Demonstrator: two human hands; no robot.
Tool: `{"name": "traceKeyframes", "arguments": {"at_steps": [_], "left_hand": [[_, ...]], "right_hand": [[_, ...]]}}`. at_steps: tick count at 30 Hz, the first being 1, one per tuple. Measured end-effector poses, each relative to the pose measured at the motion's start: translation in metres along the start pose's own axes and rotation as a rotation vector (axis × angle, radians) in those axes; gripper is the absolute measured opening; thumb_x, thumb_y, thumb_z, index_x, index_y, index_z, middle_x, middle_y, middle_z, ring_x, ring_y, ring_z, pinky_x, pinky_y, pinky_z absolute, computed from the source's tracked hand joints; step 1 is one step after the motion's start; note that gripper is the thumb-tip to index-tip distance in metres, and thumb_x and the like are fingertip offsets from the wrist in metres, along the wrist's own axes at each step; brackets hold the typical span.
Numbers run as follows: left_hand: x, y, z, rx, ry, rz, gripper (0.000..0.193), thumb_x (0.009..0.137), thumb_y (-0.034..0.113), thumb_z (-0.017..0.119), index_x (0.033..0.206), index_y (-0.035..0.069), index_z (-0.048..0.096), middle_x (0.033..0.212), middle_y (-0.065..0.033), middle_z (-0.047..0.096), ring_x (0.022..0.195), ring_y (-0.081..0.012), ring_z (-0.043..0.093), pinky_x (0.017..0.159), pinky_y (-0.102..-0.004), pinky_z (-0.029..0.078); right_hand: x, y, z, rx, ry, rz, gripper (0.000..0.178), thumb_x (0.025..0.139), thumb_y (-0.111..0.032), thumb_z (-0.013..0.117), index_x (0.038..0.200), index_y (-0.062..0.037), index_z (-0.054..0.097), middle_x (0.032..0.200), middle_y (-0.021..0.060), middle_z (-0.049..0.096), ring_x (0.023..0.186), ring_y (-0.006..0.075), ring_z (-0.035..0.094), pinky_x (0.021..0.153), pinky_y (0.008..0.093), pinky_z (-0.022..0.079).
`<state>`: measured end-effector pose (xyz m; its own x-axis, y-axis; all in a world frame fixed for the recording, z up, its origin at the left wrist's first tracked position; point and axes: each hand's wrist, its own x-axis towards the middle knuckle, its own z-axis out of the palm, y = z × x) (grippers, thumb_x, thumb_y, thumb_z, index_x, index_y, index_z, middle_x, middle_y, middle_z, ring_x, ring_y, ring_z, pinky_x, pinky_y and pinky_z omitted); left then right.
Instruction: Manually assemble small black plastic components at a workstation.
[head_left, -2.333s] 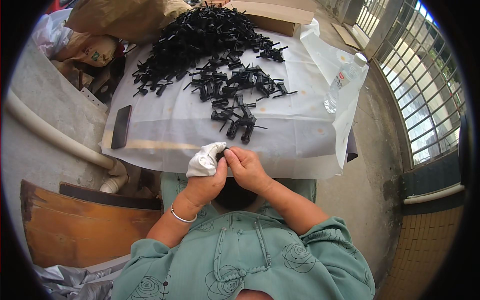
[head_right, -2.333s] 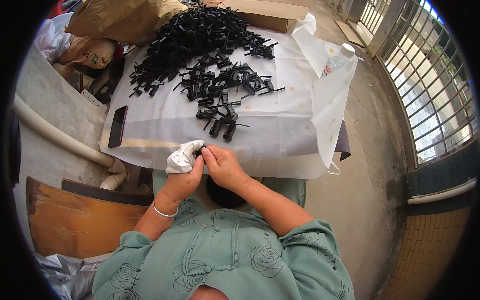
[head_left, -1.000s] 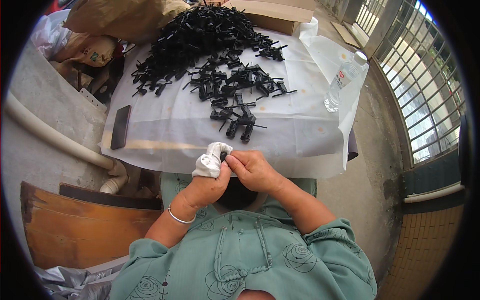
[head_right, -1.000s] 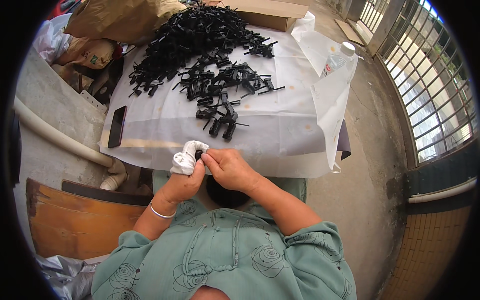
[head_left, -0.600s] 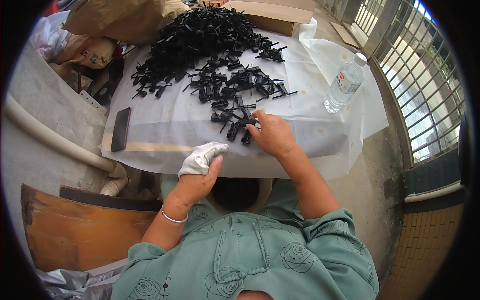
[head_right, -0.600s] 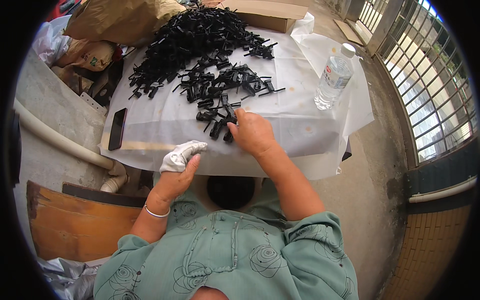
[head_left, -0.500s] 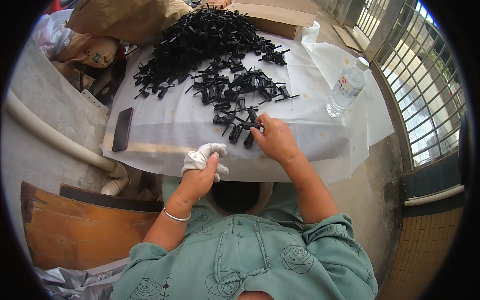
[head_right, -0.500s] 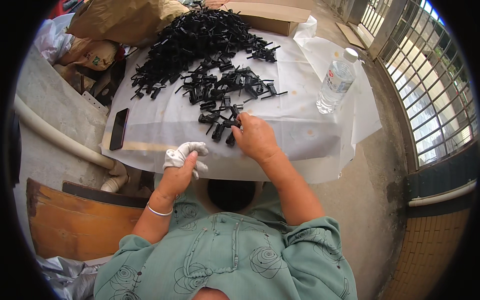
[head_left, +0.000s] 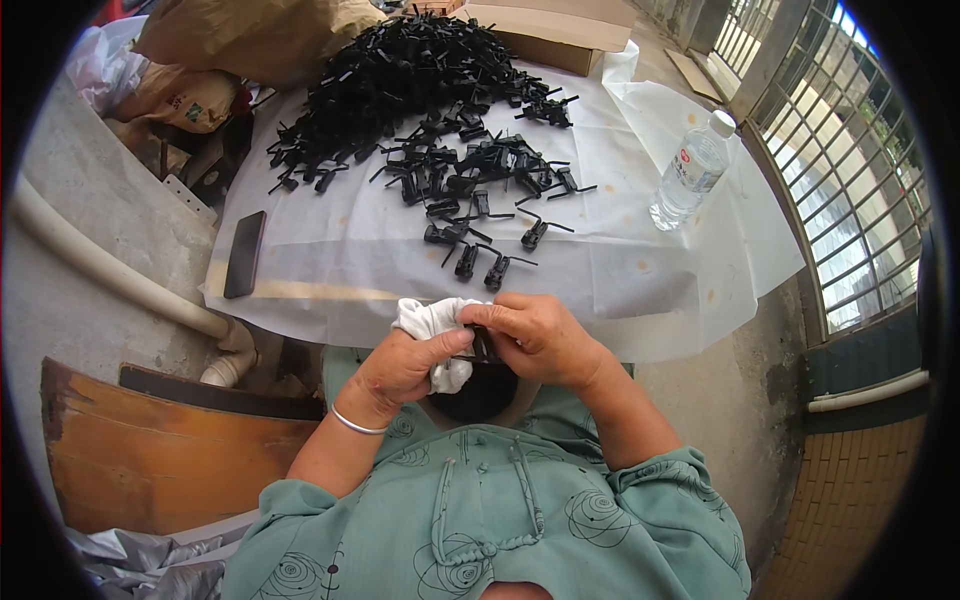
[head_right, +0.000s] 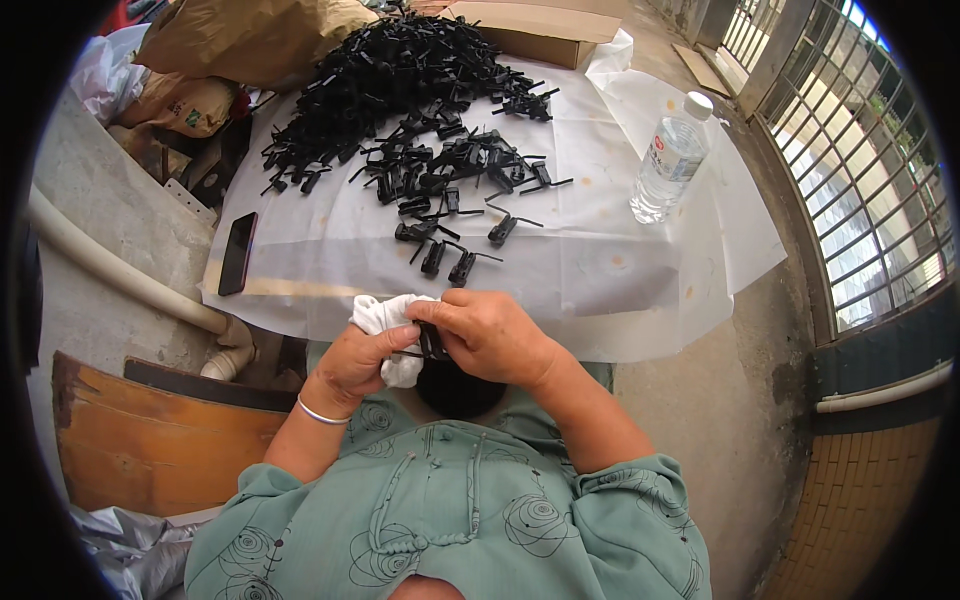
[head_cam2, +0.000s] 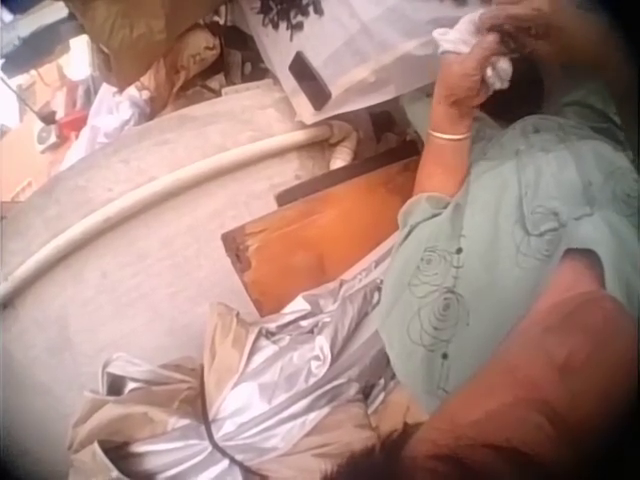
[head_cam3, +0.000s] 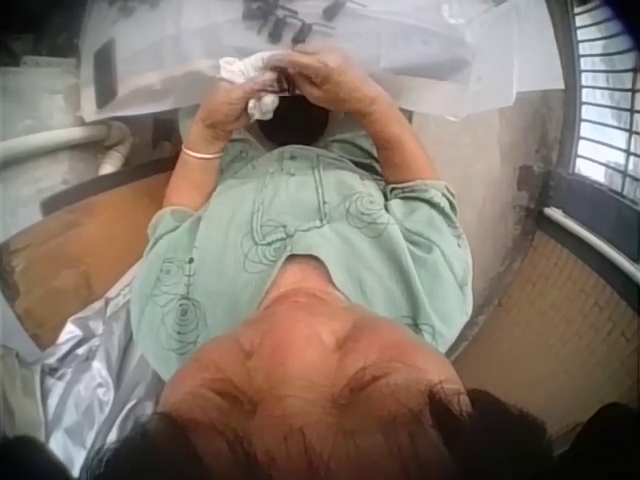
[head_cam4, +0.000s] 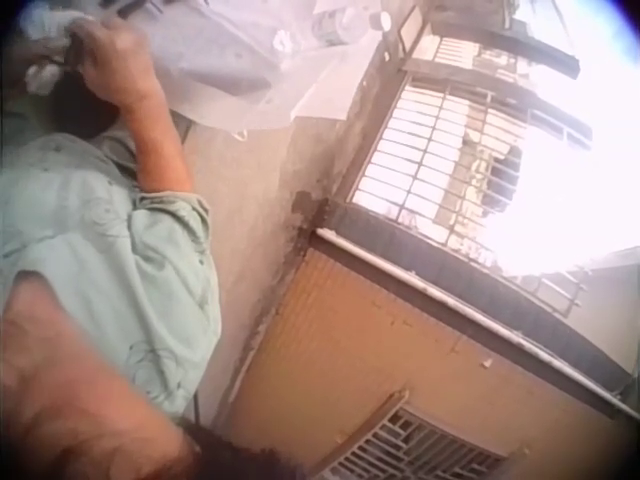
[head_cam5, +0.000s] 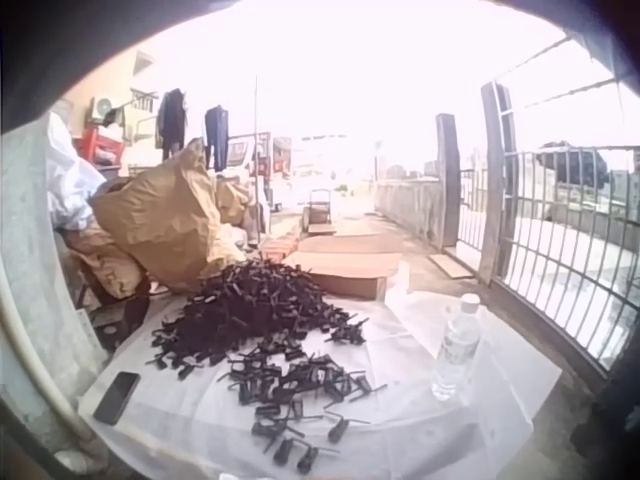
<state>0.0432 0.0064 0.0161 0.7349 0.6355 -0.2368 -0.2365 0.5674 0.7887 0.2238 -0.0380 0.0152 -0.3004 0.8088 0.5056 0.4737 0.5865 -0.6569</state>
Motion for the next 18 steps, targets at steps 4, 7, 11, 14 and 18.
{"name": "traceKeyframes", "arguments": {"at_steps": [4,7,11,14,18], "left_hand": [[0.000,-0.005,-0.011,0.052,-0.023,0.053,0.021,0.089,0.010,0.053,0.109,0.003,0.051,0.086,-0.0029,0.058,0.061,-0.0057,0.052,0.049,-0.0179,0.042],[-0.003,-0.008,-0.007,0.334,0.165,0.236,0.024,0.088,0.007,0.054,0.111,0.004,0.048,0.091,-0.0026,0.057,0.073,-0.0069,0.054,0.058,-0.0192,0.045],[-0.001,-0.008,-0.004,0.339,0.081,0.294,0.020,0.089,0.009,0.053,0.107,0.002,0.049,0.084,-0.0019,0.057,0.066,-0.0050,0.052,0.051,-0.0173,0.042],[-0.004,-0.003,-0.004,0.320,0.028,0.261,0.020,0.089,0.010,0.052,0.108,0.002,0.049,0.084,-0.0023,0.057,0.066,-0.0051,0.052,0.051,-0.0173,0.043],[-0.011,0.002,0.001,0.409,0.022,0.212,0.023,0.086,0.007,0.055,0.108,0.001,0.049,0.085,-0.0031,0.058,0.060,-0.0051,0.052,0.050,-0.0181,0.043]], "right_hand": [[0.002,-0.013,0.002,-0.051,0.064,0.053,0.038,0.070,0.006,0.057,0.106,-0.0056,0.057,0.068,0.0061,0.051,0.053,0.0177,0.050,0.049,0.0282,0.041],[0.005,-0.022,0.013,0.089,0.117,0.072,0.029,0.073,0.001,0.061,0.101,-0.0034,0.057,0.071,0.0061,0.054,0.053,0.0171,0.050,0.049,0.0275,0.041],[0.002,-0.019,0.038,0.189,0.363,0.112,0.017,0.078,-0.008,0.065,0.089,-0.0019,0.055,0.067,0.0034,0.055,0.053,0.0101,0.048,0.048,0.0245,0.039],[0.001,-0.020,0.044,0.402,0.524,0.392,0.012,0.080,-0.008,0.065,0.079,-0.0051,0.054,0.060,-0.0067,0.042,0.053,0.0015,0.035,0.046,0.0188,0.029],[0.003,-0.010,0.034,0.470,0.298,0.532,0.018,0.082,-0.013,0.065,0.073,-0.0046,0.052,0.061,-0.0084,0.042,0.055,0.0012,0.033,0.047,0.0180,0.028]]}}
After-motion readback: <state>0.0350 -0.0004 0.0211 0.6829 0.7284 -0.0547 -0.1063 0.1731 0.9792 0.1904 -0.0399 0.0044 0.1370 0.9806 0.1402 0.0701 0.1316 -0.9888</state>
